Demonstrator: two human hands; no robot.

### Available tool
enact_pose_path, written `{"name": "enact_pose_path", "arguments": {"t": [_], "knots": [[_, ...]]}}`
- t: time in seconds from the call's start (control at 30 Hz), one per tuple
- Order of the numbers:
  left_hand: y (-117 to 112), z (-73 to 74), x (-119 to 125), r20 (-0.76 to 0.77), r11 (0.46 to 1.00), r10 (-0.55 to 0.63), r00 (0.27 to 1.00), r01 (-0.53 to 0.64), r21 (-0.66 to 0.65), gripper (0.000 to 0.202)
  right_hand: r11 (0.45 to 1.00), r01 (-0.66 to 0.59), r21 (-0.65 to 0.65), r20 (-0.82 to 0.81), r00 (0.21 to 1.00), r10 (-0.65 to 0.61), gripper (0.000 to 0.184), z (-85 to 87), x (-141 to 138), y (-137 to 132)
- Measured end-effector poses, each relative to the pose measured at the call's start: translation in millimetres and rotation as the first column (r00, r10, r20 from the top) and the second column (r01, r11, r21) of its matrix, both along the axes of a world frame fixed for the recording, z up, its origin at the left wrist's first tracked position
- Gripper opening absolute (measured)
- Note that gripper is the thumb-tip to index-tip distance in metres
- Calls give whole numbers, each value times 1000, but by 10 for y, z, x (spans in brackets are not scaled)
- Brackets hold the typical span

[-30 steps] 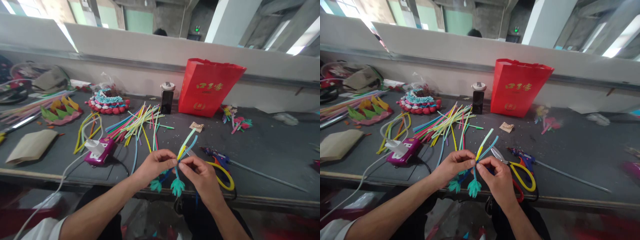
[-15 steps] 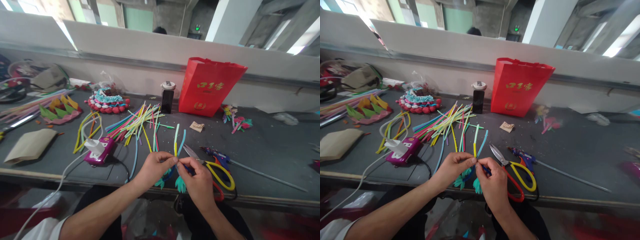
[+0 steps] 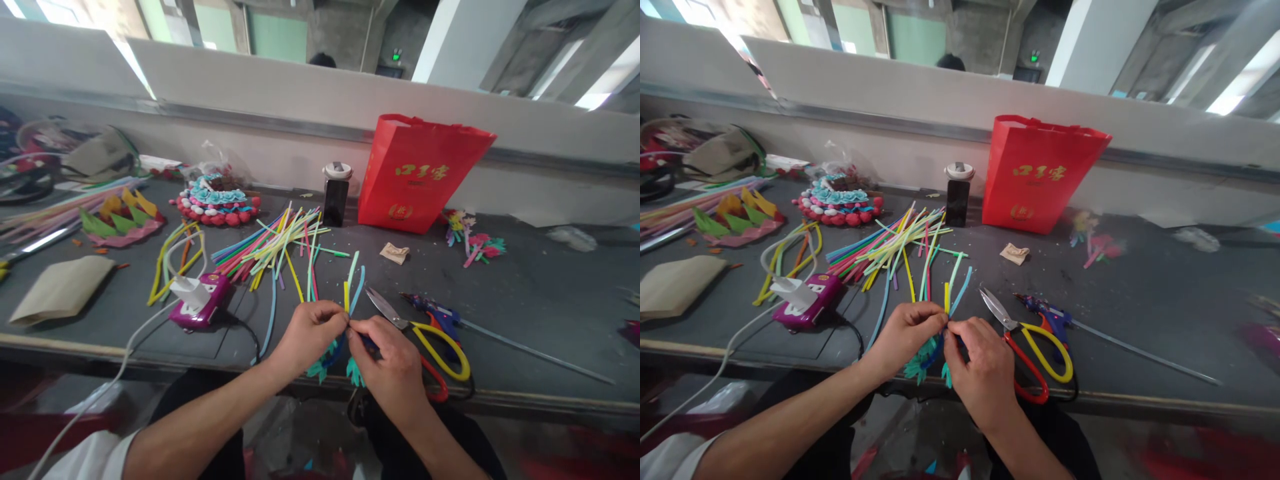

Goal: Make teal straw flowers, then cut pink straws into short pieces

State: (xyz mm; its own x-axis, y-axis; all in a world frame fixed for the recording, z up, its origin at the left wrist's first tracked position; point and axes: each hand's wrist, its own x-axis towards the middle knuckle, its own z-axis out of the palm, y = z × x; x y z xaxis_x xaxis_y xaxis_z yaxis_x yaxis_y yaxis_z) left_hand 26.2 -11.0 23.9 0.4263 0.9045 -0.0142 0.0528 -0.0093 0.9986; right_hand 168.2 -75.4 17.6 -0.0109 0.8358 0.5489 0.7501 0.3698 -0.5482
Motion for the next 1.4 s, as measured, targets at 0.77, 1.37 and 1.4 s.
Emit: {"name": "enact_pose_path", "arguments": {"t": [0.77,1.37,1.4], "knots": [[-38,53,40,232,900,-56,971,149,-409,21,937,-170,-305,-771,622,-138,16,-4,119,104],[-28,58,22,265,919,-82,961,176,-354,14,965,-108,-239,-755,645,-115,17,-74,61,88],[-23,65,15,315,896,-84,945,210,-392,13,961,-161,-226,-779,622,-79,16,-69,77,94]]}}
